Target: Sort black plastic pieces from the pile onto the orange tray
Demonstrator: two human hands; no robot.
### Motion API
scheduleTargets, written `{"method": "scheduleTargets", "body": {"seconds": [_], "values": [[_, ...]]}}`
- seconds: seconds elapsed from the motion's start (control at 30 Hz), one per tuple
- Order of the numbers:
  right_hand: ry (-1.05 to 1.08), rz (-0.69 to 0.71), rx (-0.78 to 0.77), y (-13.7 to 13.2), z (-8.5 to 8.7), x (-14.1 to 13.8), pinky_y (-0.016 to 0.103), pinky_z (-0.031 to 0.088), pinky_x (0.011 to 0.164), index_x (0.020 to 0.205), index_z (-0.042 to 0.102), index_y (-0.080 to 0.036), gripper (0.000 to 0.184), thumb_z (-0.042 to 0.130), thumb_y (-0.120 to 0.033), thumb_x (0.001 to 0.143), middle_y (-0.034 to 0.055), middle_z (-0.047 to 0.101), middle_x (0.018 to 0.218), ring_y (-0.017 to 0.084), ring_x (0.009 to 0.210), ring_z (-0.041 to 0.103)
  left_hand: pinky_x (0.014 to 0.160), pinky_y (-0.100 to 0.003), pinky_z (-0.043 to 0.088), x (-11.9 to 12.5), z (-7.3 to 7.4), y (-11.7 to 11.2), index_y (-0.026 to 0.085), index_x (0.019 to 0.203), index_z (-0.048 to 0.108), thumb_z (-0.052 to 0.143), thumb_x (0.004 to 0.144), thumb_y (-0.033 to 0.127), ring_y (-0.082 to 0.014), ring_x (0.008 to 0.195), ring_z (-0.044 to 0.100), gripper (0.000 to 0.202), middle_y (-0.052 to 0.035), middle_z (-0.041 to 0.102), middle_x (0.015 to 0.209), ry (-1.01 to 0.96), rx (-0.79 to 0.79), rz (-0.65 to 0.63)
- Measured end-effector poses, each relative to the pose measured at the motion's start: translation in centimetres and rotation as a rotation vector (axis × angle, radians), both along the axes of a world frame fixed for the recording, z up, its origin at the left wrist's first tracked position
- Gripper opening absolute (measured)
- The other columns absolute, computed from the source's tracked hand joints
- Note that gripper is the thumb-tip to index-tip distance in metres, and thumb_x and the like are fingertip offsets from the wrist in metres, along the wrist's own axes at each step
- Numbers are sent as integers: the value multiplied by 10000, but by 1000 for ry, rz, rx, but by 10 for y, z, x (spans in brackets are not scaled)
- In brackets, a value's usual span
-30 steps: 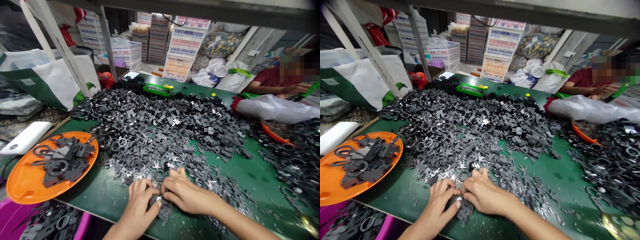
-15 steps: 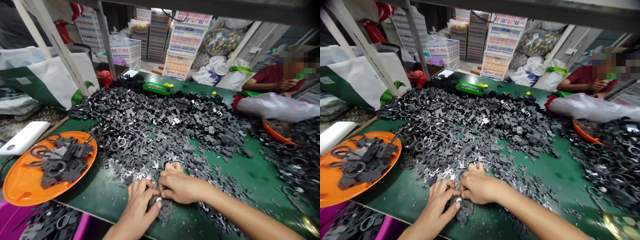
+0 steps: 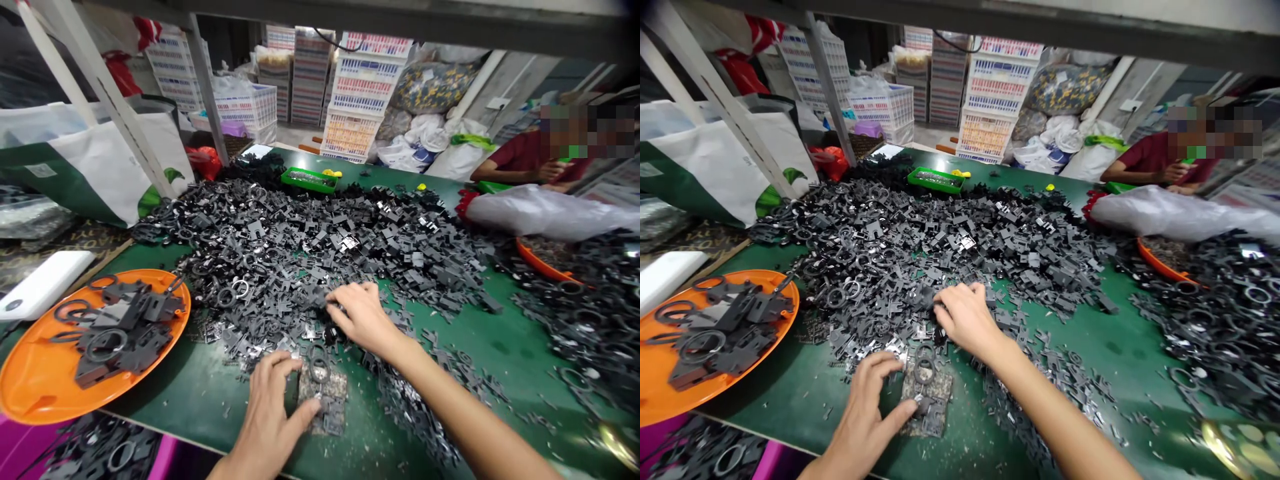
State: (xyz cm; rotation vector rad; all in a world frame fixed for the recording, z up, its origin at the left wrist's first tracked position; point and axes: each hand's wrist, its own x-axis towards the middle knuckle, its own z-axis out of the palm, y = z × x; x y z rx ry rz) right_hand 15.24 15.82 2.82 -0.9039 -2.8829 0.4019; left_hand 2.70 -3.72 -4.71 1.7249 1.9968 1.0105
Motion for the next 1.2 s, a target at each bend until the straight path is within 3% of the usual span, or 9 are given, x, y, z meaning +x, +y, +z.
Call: {"method": "scheduleTargets", "body": {"seconds": [0.1, 0.17, 0.23, 0.4, 0.63, 0.77, 0.93, 1.0, 1.2], "values": [[51, 154, -447, -31, 8, 20, 289, 351, 792, 766, 599, -194, 134, 513, -208, 868, -35, 623, 748, 147, 796, 533, 1012, -497, 345, -11, 16, 5, 307, 1337, 280, 501, 865, 97, -288, 1288, 300, 562, -103, 251, 1407, 156, 227, -150], [74, 149, -772, -51, 7, 34, 242, 386, 692, 688, 565, -176, 212, 464, -185, 874, -45, 573, 657, 124, 691, 523, 1019, -454, 342, -14, 29, 9, 273, 1351, 286, 454, 843, 13, -240, 1200, 408, 595, -92, 415, 1307, 222, 283, -358], [103, 37, -873, -66, 1, 48, 232, 399, 632, 712, 567, -172, 267, 404, -228, 916, -33, 569, 663, 125, 657, 524, 974, -425, 380, -13, 38, 9, 202, 1327, 331, 473, 850, 49, -197, 969, 523, 520, -63, 571, 1048, 234, 236, -493], [125, -70, -518, -92, -18, 75, 328, 386, 853, 1062, 564, -242, 202, 474, -368, 932, 28, 607, 1030, 195, 953, 536, 837, -426, 455, -4, 40, -1, 221, 1229, 454, 595, 840, 245, -233, 892, 510, 415, -64, 568, 1002, 221, -49, -447], [-37, 16, -242, -110, -33, 77, 386, 366, 820, 985, 572, -233, 109, 528, -298, 911, 31, 616, 916, 220, 866, 544, 898, -407, 440, -8, 40, 9, 302, 1191, 498, 662, 780, 172, -235, 998, 505, 461, -27, 557, 1102, 143, -223, -443], [-30, -99, -305, -114, -34, 71, 399, 380, 855, 983, 564, -222, 112, 555, -251, 875, 42, 608, 956, 231, 901, 544, 922, -404, 444, -12, 30, 10, 285, 1227, 469, 655, 800, 209, -230, 1015, 533, 471, -39, 592, 1126, 115, -150, -453], [68, -70, -544, -109, -31, 68, 349, 402, 919, 1239, 470, -229, 487, 657, -282, 792, 69, 545, 1156, 237, 1080, 495, 968, -427, 429, -8, 7, -8, 254, 1233, 437, 530, 830, 88, -222, 1043, 551, 446, -70, 583, 1151, 103, 5, -450], [66, -52, -585, -107, -29, 66, 333, 429, 881, 1137, 542, -226, 371, 659, -300, 793, 55, 576, 1073, 230, 1021, 528, 926, -379, 463, -6, -1, -14, 256, 1234, 416, 478, 812, 43, -210, 1054, 552, 477, -86, 549, 1169, 33, 46, -457], [157, 44, -514, -108, -23, 54, 328, 480, 842, 1141, 544, -257, 304, 592, -281, 842, 64, 609, 1069, 224, 981, 576, 807, -324, 492, -12, 11, -17, 225, 1176, 402, 613, 787, 431, -203, 922, 591, 488, -73, 571, 1079, -444, -150, -300]]}}
